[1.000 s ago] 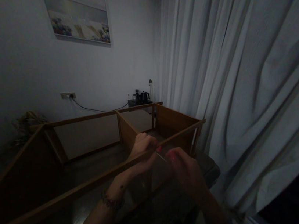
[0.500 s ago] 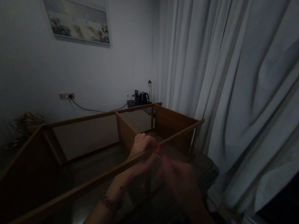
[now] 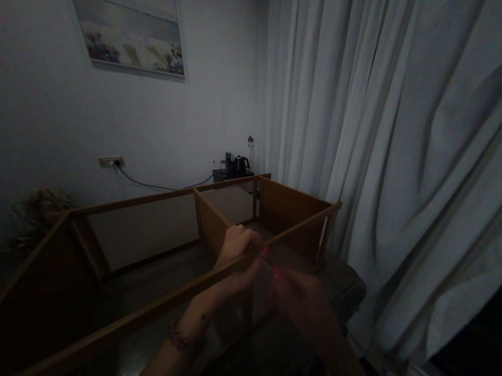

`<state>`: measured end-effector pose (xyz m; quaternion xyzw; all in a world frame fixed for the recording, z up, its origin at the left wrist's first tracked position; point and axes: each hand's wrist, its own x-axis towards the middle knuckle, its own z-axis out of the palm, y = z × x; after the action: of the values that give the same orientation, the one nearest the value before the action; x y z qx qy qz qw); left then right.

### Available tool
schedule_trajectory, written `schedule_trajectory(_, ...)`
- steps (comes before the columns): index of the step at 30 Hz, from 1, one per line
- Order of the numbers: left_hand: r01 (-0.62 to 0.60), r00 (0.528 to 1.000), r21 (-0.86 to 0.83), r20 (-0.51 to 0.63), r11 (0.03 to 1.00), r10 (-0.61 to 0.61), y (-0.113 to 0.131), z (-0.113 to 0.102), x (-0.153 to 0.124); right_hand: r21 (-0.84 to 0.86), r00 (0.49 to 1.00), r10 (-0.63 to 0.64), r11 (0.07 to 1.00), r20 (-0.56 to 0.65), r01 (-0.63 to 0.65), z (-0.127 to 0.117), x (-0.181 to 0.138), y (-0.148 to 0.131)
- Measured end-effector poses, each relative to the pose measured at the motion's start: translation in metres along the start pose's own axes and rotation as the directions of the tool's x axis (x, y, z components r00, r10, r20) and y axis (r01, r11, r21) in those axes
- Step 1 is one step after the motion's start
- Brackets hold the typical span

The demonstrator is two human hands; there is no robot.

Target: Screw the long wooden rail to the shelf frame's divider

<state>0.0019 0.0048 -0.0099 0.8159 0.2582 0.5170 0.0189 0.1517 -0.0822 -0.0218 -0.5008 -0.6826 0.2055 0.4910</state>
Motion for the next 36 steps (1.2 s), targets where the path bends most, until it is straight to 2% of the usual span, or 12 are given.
schedule_trajectory(3,-0.018,1.000,0.004,-0.011,1.000,0.018,-0.003,0.002,0.000,-0.268,0.958,-0.272,0.933,-0.089,0.240,-0.002,0.001,-0.004)
schedule_trajectory(6,-0.009,1.000,0.017,-0.003,1.000,0.009,-0.004,0.003,0.000,-0.363,0.927,-0.366,0.877,-0.078,0.315,-0.002,0.002,-0.009)
schedule_trajectory(8,-0.014,1.000,0.024,-0.013,1.000,0.014,-0.003,0.003,0.001,-0.298,0.957,-0.276,0.924,-0.088,0.240,-0.001,0.002,-0.011)
schedule_trajectory(10,-0.022,1.000,0.028,-0.019,0.999,0.023,-0.002,0.003,0.001,-0.090,0.997,-0.067,0.994,-0.035,0.063,0.002,0.001,-0.011)
schedule_trajectory(13,-0.003,1.000,0.016,0.000,1.000,0.003,0.000,0.002,0.002,0.268,0.965,0.188,0.935,0.185,-0.234,0.006,0.002,-0.011)
schedule_trajectory(15,0.021,1.000,0.015,0.006,1.000,-0.021,0.002,0.001,0.003,0.421,0.938,0.232,0.846,0.258,-0.326,0.009,0.002,-0.013)
schedule_trajectory(17,0.035,0.999,0.023,0.008,0.999,-0.036,0.004,0.000,0.003,0.518,0.933,0.248,0.780,0.262,-0.353,0.012,0.002,-0.016)
schedule_trajectory(21,0.059,0.998,0.023,0.032,0.998,-0.060,0.007,-0.002,0.004,0.567,0.933,0.288,0.740,0.217,-0.361,0.017,0.000,-0.023)
schedule_trajectory(27,0.032,0.998,0.008,0.045,0.999,-0.032,0.004,-0.002,0.004,0.356,0.981,0.171,0.914,0.090,-0.192,0.013,-0.003,-0.012)
schedule_trajectory(31,0.037,0.999,0.003,0.038,0.999,-0.037,0.002,-0.001,0.004,0.078,0.994,0.033,0.997,-0.101,-0.026,0.009,-0.005,-0.004)
schedule_trajectory(34,0.054,0.998,-0.003,0.041,0.999,-0.053,0.002,-0.001,0.004,-0.194,0.954,-0.175,0.973,-0.242,0.129,0.010,-0.007,-0.008)
schedule_trajectory(36,0.056,0.998,-0.003,0.042,0.998,-0.056,0.002,0.000,0.004,-0.328,0.919,-0.280,0.927,-0.278,0.183,0.011,-0.008,-0.014)
